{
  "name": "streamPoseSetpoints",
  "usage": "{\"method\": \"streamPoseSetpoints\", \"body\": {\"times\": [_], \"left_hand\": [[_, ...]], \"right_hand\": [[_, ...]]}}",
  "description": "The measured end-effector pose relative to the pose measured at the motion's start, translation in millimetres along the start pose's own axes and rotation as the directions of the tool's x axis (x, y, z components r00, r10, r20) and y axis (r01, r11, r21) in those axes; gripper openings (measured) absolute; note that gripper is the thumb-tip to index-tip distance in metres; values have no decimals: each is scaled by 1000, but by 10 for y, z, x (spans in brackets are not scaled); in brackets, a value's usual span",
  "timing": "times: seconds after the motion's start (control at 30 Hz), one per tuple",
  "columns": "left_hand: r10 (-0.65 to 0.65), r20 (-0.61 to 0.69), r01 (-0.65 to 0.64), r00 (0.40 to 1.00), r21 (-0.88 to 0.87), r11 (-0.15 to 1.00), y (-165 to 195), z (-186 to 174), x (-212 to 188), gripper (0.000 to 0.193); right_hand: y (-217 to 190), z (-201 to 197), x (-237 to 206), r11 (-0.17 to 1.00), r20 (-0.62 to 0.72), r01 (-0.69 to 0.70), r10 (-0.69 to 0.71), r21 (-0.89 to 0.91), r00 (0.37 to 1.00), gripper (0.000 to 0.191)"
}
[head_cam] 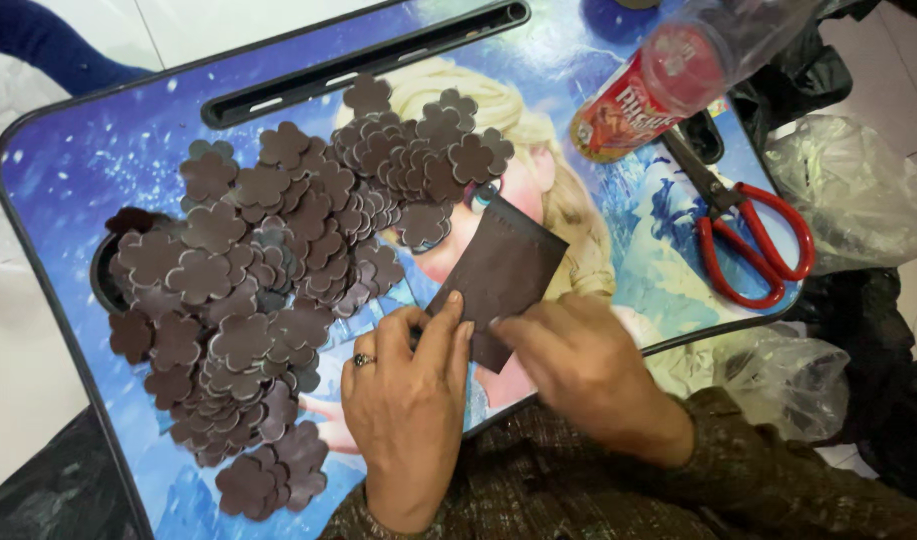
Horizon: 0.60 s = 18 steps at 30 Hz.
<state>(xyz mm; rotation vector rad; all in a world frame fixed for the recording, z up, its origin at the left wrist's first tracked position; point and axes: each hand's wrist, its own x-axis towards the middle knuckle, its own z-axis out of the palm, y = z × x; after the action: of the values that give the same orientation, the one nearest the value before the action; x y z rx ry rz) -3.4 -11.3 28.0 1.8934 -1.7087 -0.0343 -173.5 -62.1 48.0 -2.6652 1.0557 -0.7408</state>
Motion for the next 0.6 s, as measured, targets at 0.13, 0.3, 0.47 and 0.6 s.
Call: {"method": "streamPoseSetpoints", "body": {"times": [0.13, 0.3, 0.47, 0.6], "left_hand": [[0, -7, -1, 1000, -13, 1000, 4, 6, 19, 37], [-4, 23, 4, 1000, -27, 1000, 8, 2, 29, 38], [24, -60, -33, 998, -156, 987, 14, -30, 48, 29], [46, -82, -65, 996, -254, 965, 32, -63, 52, 16]], "right_hand": [[109, -82, 24, 998, -38, -3, 1, -59, 999, 24], [107, 88, 70, 999, -93, 45, -47, -16, 995, 25], [248, 161, 115, 979, -193, -148, 174, 140, 966, 21], [323, 142, 63, 789, -96, -442, 526, 426, 845, 14]]}}
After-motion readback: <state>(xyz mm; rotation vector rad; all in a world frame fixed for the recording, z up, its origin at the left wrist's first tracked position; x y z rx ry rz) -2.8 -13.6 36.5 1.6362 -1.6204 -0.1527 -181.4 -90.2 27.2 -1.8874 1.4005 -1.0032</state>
